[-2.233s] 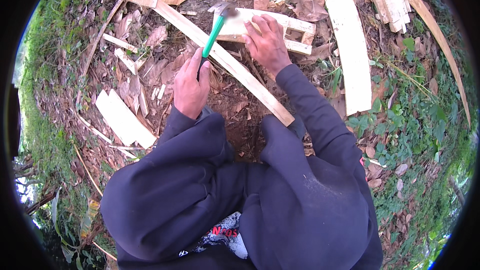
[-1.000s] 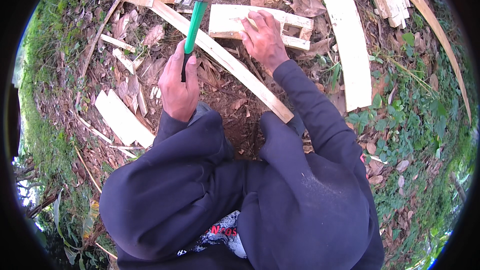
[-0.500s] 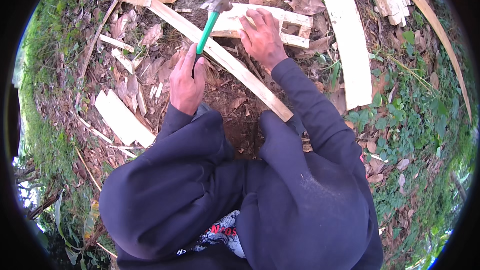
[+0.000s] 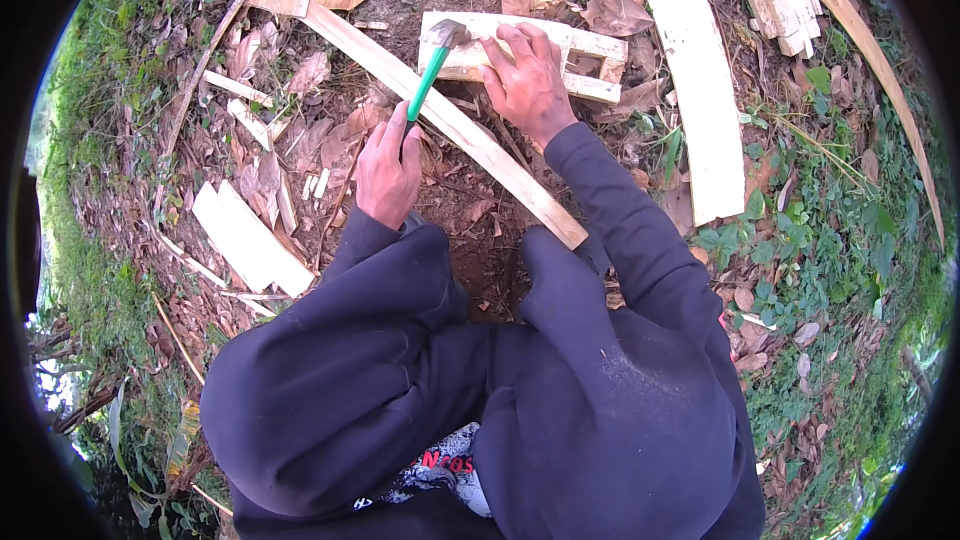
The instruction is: The person is assembling a wooden structure using a hammer and nails. They are hammering nails into wooden planks to secure them together.
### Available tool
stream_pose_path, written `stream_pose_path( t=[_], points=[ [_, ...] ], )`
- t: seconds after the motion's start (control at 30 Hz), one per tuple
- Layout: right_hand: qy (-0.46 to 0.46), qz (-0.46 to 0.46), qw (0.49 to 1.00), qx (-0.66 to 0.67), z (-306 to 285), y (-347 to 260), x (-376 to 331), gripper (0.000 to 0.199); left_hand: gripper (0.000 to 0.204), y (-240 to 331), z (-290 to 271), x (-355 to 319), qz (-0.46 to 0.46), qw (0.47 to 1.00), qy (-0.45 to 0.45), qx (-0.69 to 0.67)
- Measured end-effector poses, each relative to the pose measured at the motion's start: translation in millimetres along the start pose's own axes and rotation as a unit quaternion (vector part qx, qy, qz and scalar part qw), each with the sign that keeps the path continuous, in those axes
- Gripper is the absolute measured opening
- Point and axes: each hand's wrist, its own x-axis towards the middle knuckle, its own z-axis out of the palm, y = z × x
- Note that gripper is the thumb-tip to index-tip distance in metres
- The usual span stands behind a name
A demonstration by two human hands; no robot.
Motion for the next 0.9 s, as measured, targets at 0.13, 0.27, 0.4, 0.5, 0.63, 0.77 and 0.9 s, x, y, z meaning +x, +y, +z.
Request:
stream_pose_path(
  t=[0.13,0.27,0.4,0.5,0.63,0.77,0.9],
  points=[
    [-0.006,0.005,1.000,-0.006,0,3,-1,0.039,0.038,9,-9,8,0.004,0.999,0.034,-0.029],
    [-0.007,0.008,1.000,-0.008,3,3,-4,0.041,0.040,12,-12,5,0.037,0.996,0.074,-0.039],
    [-0.008,0.007,1.000,-0.002,3,3,-3,0.042,0.040,10,-12,5,0.043,0.996,0.070,-0.032],
    [-0.012,0.010,1.000,0.006,2,2,-4,0.043,0.041,8,-9,0,0.028,0.997,0.057,-0.042],
    [-0.014,0.010,1.000,-0.003,0,1,-2,0.043,0.040,7,0,-2,-0.001,1.000,0.011,-0.015],
    [-0.014,0.011,1.000,0.000,1,2,-3,0.043,0.040,4,1,-1,0.012,0.999,0.020,-0.024],
    [-0.018,0.016,1.000,-0.013,0,0,-2,0.042,0.039,7,-1,-1,0.018,0.998,0.040,-0.042]
  ],
)
